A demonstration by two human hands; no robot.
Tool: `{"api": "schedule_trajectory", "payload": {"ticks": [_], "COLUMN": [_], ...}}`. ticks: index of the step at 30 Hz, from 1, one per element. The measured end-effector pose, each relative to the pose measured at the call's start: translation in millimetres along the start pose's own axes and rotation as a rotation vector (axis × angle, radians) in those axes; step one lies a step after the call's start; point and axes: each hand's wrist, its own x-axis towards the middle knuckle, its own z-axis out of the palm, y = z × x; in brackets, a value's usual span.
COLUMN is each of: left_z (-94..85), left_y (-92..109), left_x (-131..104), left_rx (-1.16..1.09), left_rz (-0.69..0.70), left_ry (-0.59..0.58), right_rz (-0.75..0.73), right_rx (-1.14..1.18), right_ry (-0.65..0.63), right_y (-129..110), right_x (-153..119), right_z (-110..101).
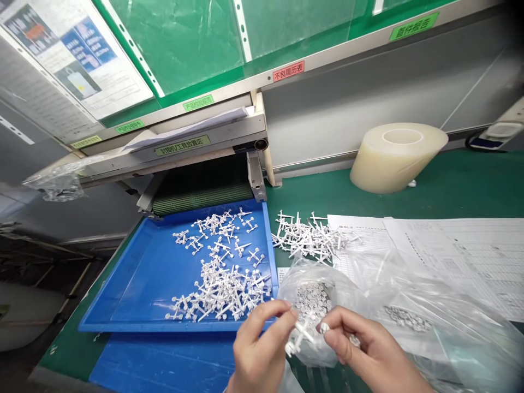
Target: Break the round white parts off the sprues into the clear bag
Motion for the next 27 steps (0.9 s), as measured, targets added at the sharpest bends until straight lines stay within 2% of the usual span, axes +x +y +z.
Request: {"api": "schedule_trajectory", "payload": {"ticks": [3, 5, 8, 11, 14, 17, 20, 23, 27], "left_z": [-2.9, -3.8, -3.1, -0.5, 4.1, 11.0, 18.2, 22.4, 23.2], "left_y": [-0.1, 0.5, 1.7, 1.5, -0.1, -0.4, 1.7, 4.6, 7.1], "left_x": [3.9, 7.1, 9.6, 7.7, 3.7, 0.9, 0.2, 0.8, 2.3], "left_rx": [-0.019, -0.046, -0.097, -0.142, -0.226, -0.328, -0.405, -0.418, -0.432], "left_rz": [-0.071, -0.094, -0.171, -0.335, -0.516, -0.595, -0.629, -0.595, -0.535], "left_ry": [-0.038, -0.06, -0.076, -0.084, -0.072, -0.115, -0.173, -0.234, -0.297], "right_rz": [-0.064, -0.075, -0.117, -0.125, -0.056, 0.002, 0.033, 0.001, -0.085], "right_rx": [-0.123, -0.149, -0.17, -0.186, -0.362, -0.7, -0.86, -0.896, -0.947], "right_ry": [0.156, 0.173, 0.115, 0.129, 0.28, 0.447, 0.524, 0.498, 0.368], "right_y": [-3.7, -4.0, 1.1, 16.0, 41.7, 69.1, 83.2, 77.9, 45.0], "right_x": [-6.4, -9.0, -12.2, -18.3, -25.2, -25.6, -19.0, -15.3, -20.8], "right_z": [3.0, 3.1, -4.7, -25.2, -56.2, -88.1, -106.7, -105.7, -80.5]}}
